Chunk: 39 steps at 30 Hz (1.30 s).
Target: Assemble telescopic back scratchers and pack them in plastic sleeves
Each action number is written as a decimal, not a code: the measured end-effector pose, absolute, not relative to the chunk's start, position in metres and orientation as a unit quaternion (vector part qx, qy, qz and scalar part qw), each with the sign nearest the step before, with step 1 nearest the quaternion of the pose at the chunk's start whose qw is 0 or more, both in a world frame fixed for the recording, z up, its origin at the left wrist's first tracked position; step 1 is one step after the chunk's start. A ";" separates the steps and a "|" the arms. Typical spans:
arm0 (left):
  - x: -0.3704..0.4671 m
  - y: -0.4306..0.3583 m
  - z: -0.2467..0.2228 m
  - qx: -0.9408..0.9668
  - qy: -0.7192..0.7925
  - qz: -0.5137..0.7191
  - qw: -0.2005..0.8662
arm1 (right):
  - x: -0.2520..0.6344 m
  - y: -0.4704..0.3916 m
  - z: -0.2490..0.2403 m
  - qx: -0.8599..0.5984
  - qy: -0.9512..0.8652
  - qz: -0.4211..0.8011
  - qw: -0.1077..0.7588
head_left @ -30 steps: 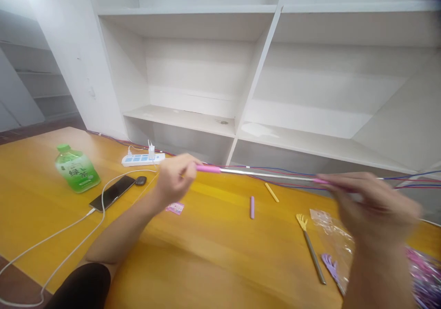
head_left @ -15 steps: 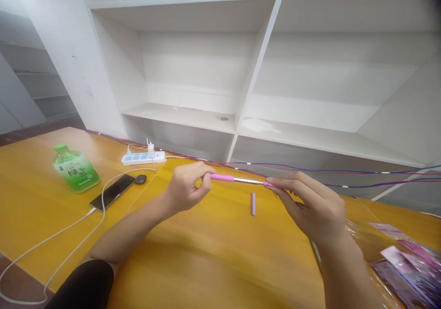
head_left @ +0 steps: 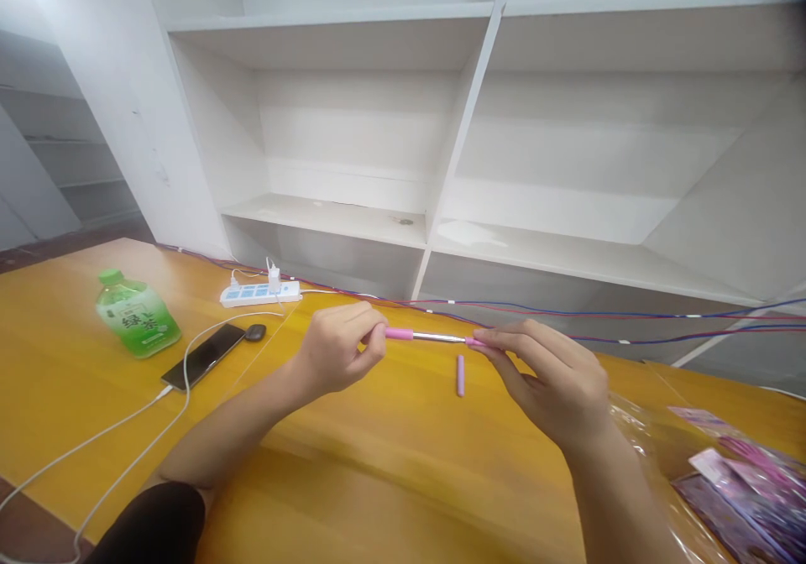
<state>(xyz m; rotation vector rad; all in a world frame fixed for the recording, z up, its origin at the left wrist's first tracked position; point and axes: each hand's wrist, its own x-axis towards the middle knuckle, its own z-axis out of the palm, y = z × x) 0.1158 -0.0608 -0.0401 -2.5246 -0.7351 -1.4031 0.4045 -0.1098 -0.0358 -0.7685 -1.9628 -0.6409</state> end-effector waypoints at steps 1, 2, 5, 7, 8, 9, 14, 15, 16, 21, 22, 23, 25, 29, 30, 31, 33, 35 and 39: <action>0.115 -0.060 -0.040 -0.843 -0.246 -0.470 0.083 | 0.404 -0.110 -0.036 -0.311 -0.795 -0.258 0.453; 0.115 -0.060 -0.040 -0.842 -0.247 -0.470 0.090 | 0.403 -0.110 -0.036 -0.310 -0.795 -0.256 0.453; 0.113 -0.059 -0.038 -0.838 -0.246 -0.472 0.122 | 0.400 -0.110 -0.035 -0.302 -0.799 -0.248 0.458; 0.112 -0.059 -0.037 -0.833 -0.246 -0.475 0.142 | 0.399 -0.110 -0.035 -0.301 -0.800 -0.242 0.459; 0.112 -0.059 -0.036 -0.830 -0.248 -0.477 0.150 | 0.398 -0.111 -0.035 -0.301 -0.800 -0.241 0.459; 0.111 -0.059 -0.035 -0.828 -0.250 -0.477 0.157 | 0.398 -0.111 -0.034 -0.301 -0.800 -0.241 0.459; 0.107 -0.058 -0.034 -0.837 -0.225 -0.448 0.221 | 0.400 -0.110 -0.035 -0.299 -0.799 -0.238 0.464; 0.106 -0.057 -0.034 -0.838 -0.215 -0.443 0.235 | 0.401 -0.110 -0.035 -0.299 -0.800 -0.236 0.464; 0.105 -0.056 -0.033 -0.839 -0.207 -0.439 0.246 | 0.402 -0.110 -0.035 -0.300 -0.800 -0.233 0.465; 0.105 -0.057 -0.031 -0.851 -0.192 -0.417 0.256 | 0.404 -0.109 -0.037 -0.306 -0.800 -0.229 0.464; 0.105 -0.058 -0.030 -0.854 -0.195 -0.408 0.257 | 0.404 -0.109 -0.037 -0.307 -0.799 -0.231 0.462; 0.105 -0.059 -0.029 -0.856 -0.201 -0.398 0.262 | 0.404 -0.109 -0.037 -0.307 -0.800 -0.234 0.459; 0.106 -0.060 -0.028 -0.856 -0.217 -0.373 0.282 | 0.403 -0.109 -0.036 -0.308 -0.800 -0.244 0.454; 0.108 -0.062 -0.026 -0.853 -0.245 -0.330 0.323 | 0.398 -0.110 -0.037 -0.304 -0.807 -0.246 0.443; 0.109 -0.062 -0.026 -0.853 -0.246 -0.324 0.326 | 0.397 -0.110 -0.037 -0.304 -0.808 -0.244 0.442; 0.110 -0.061 -0.027 -0.854 -0.245 -0.323 0.326 | 0.396 -0.110 -0.037 -0.304 -0.809 -0.242 0.442; 0.111 -0.060 -0.030 -0.854 -0.238 -0.336 0.317 | 0.396 -0.110 -0.037 -0.305 -0.808 -0.242 0.442; 0.111 -0.058 -0.033 -0.854 -0.234 -0.353 0.302 | 0.395 -0.111 -0.037 -0.305 -0.808 -0.241 0.442; 0.109 -0.055 -0.037 -0.870 -0.249 -0.344 0.251 | 0.395 -0.111 -0.037 -0.305 -0.810 -0.234 0.442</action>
